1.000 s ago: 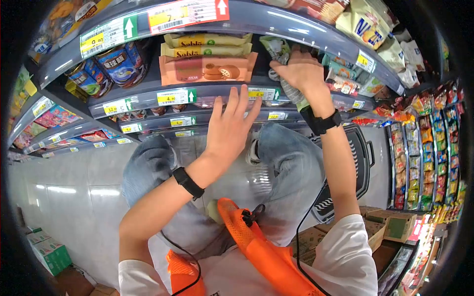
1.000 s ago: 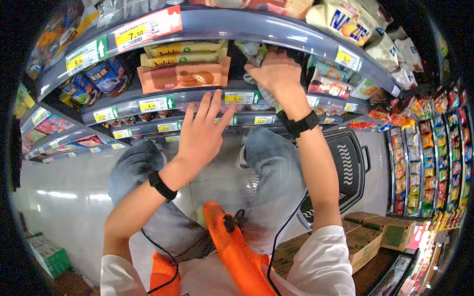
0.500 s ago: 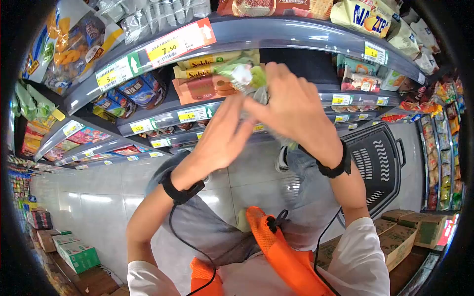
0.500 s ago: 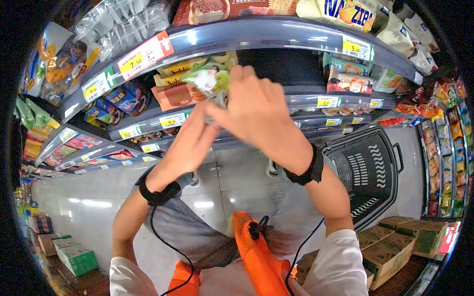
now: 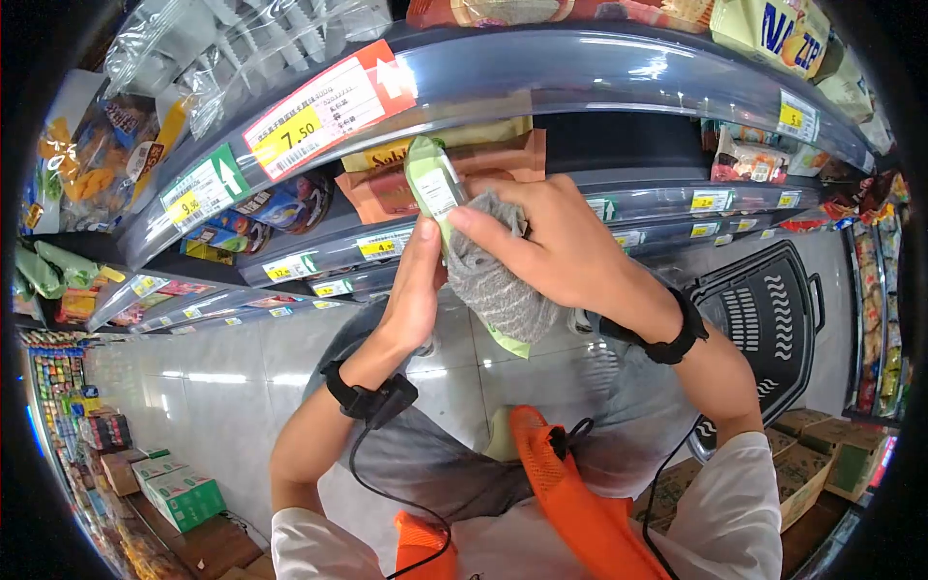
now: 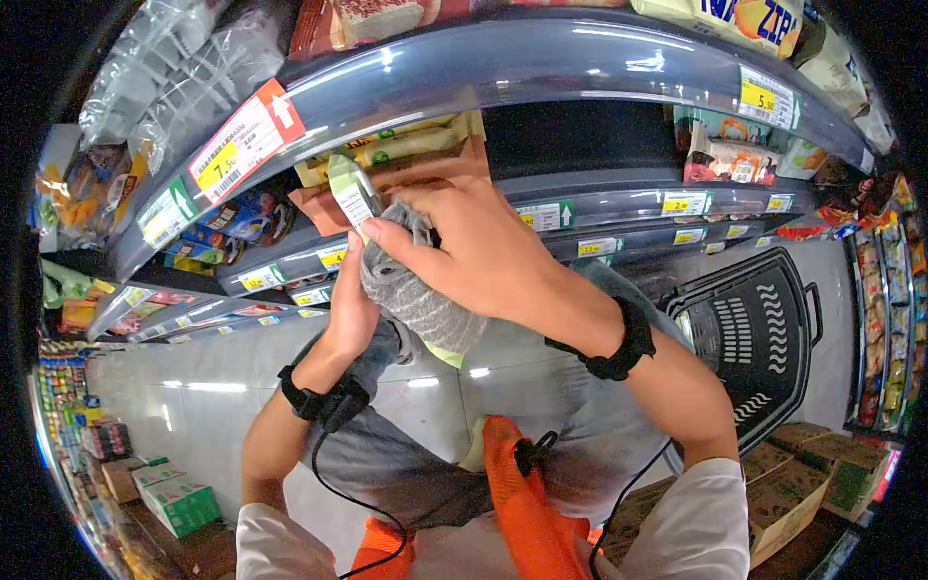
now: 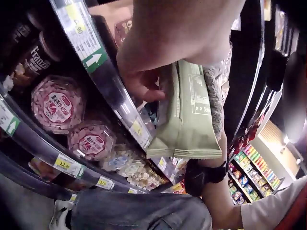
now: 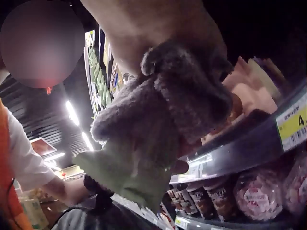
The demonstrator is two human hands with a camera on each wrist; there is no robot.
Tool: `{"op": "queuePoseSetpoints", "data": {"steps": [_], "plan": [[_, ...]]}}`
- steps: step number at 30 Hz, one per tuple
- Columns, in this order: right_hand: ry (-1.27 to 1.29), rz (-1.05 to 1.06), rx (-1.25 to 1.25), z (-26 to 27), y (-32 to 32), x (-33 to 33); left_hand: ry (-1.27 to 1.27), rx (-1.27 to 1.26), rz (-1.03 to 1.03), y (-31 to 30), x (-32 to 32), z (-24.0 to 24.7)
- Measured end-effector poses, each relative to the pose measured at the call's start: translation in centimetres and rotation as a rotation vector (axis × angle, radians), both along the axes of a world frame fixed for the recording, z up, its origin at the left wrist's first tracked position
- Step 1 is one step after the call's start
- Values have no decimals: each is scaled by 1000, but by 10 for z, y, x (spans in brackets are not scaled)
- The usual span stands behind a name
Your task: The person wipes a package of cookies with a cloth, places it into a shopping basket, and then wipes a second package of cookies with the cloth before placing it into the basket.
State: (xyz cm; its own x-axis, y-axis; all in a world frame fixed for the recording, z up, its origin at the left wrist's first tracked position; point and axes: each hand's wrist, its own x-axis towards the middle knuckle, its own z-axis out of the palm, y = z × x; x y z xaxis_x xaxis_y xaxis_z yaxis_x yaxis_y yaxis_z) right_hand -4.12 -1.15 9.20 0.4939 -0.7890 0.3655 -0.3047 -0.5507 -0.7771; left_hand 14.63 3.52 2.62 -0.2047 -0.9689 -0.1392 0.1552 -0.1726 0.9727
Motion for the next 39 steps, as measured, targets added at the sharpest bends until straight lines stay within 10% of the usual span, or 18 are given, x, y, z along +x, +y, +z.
{"op": "queuePoseSetpoints", "data": {"steps": [7, 22, 37, 39], "plan": [[-328, -59, 108, -23, 16, 9, -31, -274, -179, 19, 4, 35], [-736, -30, 563, -16, -4, -1, 542, 159, -193, 12, 23, 26], [30, -116, -512, -14, 15, -2, 497, 265, -289, 9, 28, 15], [179, -33, -551, -17, 33, 2, 523, 335, -53, 11, 34, 8]]}}
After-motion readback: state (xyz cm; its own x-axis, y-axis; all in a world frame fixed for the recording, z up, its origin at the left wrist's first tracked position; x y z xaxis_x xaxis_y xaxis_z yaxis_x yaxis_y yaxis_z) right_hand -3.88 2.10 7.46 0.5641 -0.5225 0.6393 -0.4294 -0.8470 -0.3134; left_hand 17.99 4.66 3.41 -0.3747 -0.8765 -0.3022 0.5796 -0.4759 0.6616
